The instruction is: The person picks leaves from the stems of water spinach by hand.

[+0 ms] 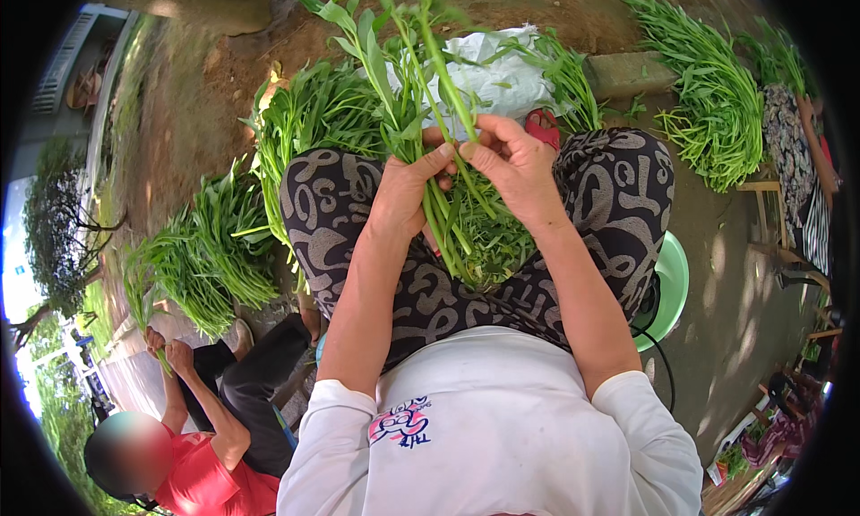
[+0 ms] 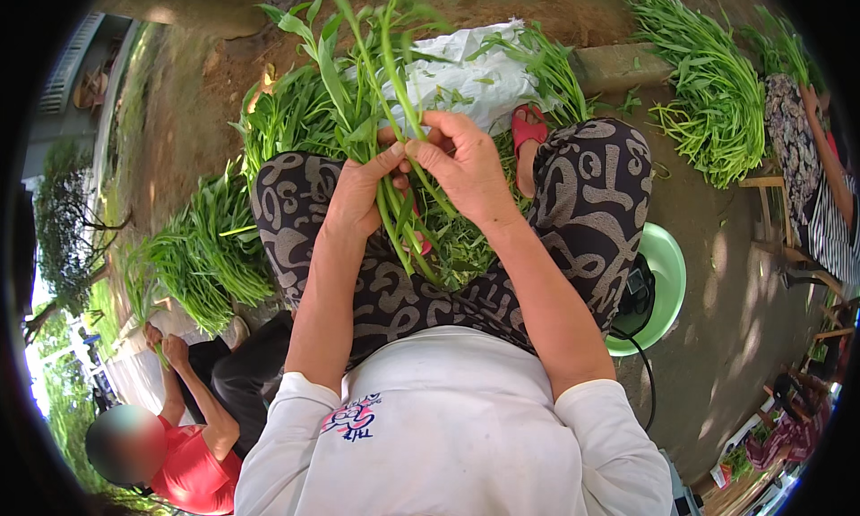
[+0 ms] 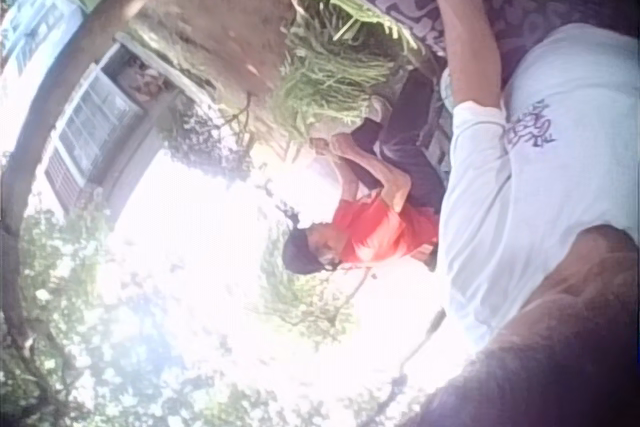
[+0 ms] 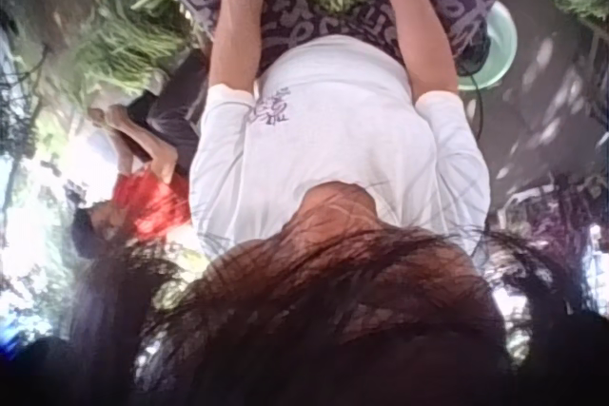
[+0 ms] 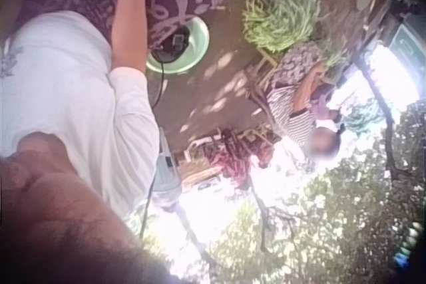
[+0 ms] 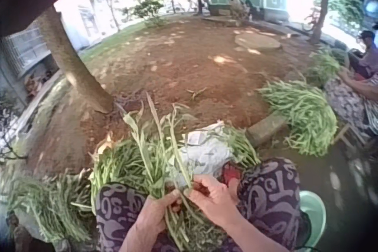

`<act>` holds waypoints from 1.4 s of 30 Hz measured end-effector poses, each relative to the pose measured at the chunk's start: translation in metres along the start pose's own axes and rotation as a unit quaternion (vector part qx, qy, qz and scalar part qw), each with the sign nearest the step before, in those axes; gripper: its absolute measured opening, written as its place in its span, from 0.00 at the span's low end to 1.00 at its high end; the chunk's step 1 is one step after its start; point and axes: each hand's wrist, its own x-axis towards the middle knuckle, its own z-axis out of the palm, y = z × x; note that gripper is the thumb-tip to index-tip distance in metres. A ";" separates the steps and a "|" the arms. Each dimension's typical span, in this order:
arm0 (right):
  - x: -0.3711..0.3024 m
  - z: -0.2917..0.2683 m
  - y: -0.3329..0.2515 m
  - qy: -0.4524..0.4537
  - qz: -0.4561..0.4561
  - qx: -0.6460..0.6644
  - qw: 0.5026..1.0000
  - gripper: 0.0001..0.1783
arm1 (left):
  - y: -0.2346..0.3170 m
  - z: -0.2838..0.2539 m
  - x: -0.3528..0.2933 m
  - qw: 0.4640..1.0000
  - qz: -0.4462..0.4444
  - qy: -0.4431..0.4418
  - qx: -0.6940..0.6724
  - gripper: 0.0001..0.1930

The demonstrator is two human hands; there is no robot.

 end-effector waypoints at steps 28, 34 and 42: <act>-0.009 -0.001 -0.011 -0.090 -0.033 -0.192 0.977 0.29 | 0.011 -0.001 -0.006 0.998 0.054 0.020 -0.010 0.09; -0.007 -0.031 -0.021 -0.144 0.012 -0.229 0.963 0.30 | 0.026 -0.018 -0.012 0.986 0.147 0.072 0.002 0.14; -0.005 -0.054 -0.033 -0.083 0.044 -0.135 0.986 0.15 | 0.064 -0.040 -0.027 0.973 0.206 0.092 -0.040 0.22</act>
